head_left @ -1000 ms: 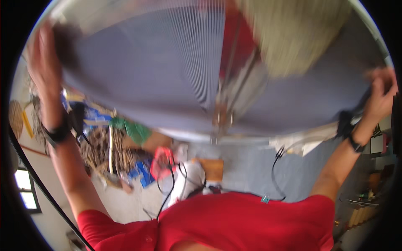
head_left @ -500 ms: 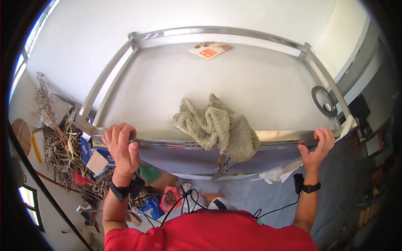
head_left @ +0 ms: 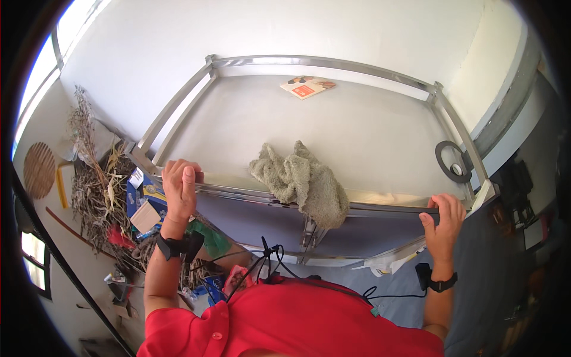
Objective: The person washes a cloth in a sink and then uses the wet cloth to wipe down the exterior surfaces and the top edge of a metal storage cabinet.
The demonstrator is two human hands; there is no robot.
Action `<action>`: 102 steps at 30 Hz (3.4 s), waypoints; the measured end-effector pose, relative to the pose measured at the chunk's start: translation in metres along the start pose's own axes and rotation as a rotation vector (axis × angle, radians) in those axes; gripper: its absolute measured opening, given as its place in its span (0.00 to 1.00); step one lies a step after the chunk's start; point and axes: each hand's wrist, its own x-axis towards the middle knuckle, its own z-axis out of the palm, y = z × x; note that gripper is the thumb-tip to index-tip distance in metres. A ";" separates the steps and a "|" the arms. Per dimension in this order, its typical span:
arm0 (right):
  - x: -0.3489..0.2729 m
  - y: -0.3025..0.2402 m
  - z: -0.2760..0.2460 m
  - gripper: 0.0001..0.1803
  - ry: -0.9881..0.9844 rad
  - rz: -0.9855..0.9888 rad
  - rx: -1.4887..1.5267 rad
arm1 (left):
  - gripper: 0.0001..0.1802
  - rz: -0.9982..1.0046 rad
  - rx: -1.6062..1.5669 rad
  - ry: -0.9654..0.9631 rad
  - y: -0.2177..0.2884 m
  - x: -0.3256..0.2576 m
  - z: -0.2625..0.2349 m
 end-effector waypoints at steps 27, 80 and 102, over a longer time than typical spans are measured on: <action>0.304 -0.127 0.234 0.16 -0.887 -0.273 -0.133 | 0.17 -0.073 -0.041 0.170 -0.016 -0.005 0.008; 0.244 -0.222 0.069 0.10 -0.969 -0.436 1.158 | 0.16 -0.506 -1.030 -0.234 0.008 0.002 -0.054; 0.225 -0.186 0.046 0.15 -1.056 -0.298 0.928 | 0.09 -1.399 -0.325 0.775 -0.200 -0.223 -0.122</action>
